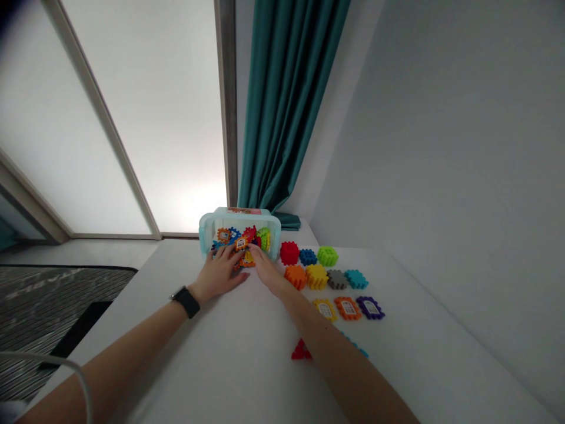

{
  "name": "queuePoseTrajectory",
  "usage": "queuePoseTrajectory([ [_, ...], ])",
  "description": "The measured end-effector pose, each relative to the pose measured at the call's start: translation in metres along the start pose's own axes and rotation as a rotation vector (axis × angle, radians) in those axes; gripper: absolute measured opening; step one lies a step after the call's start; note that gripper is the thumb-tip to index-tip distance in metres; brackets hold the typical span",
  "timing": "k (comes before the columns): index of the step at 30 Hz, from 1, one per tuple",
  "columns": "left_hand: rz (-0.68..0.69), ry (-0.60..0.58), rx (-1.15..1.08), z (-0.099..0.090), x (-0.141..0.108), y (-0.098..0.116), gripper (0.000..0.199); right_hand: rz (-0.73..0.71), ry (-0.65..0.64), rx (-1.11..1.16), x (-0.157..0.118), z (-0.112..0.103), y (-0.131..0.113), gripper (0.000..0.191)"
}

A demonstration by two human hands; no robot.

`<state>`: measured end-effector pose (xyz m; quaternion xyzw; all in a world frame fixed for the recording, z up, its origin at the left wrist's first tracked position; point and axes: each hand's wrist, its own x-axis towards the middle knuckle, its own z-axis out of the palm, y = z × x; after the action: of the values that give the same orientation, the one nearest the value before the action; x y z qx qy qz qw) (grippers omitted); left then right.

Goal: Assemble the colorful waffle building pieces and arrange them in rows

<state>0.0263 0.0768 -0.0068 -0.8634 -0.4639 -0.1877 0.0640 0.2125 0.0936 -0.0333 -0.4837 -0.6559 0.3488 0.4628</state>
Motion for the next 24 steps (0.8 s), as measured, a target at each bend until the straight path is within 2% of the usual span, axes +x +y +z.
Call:
queuePoseTrajectory([
  [3, -0.004, 0.034, -0.009, -0.005, -0.007, 0.001, 0.055, -0.030, -0.031, 0.000, -0.005, -0.003, -0.005, 0.046],
  [7, -0.007, 0.079, -0.035, -0.007, -0.004, 0.000, 0.060, -0.102, -0.055, -0.066, -0.003, -0.009, -0.009, 0.045],
  [11, -0.019, 0.073, -0.045, 0.003, 0.002, -0.004, 0.066, -0.177, -0.059, -0.178, -0.001, -0.010, -0.004, 0.040],
  [16, -0.031, 0.055, -0.058, 0.012, -0.002, -0.007, 0.067, -0.237, -0.103, -0.300, -0.009, -0.005, 0.008, 0.052],
  [24, 0.021, 0.015, -0.050, -0.003, -0.024, -0.007, 0.061, -0.266, -0.179, -0.398, -0.031, -0.001, 0.001, 0.054],
])
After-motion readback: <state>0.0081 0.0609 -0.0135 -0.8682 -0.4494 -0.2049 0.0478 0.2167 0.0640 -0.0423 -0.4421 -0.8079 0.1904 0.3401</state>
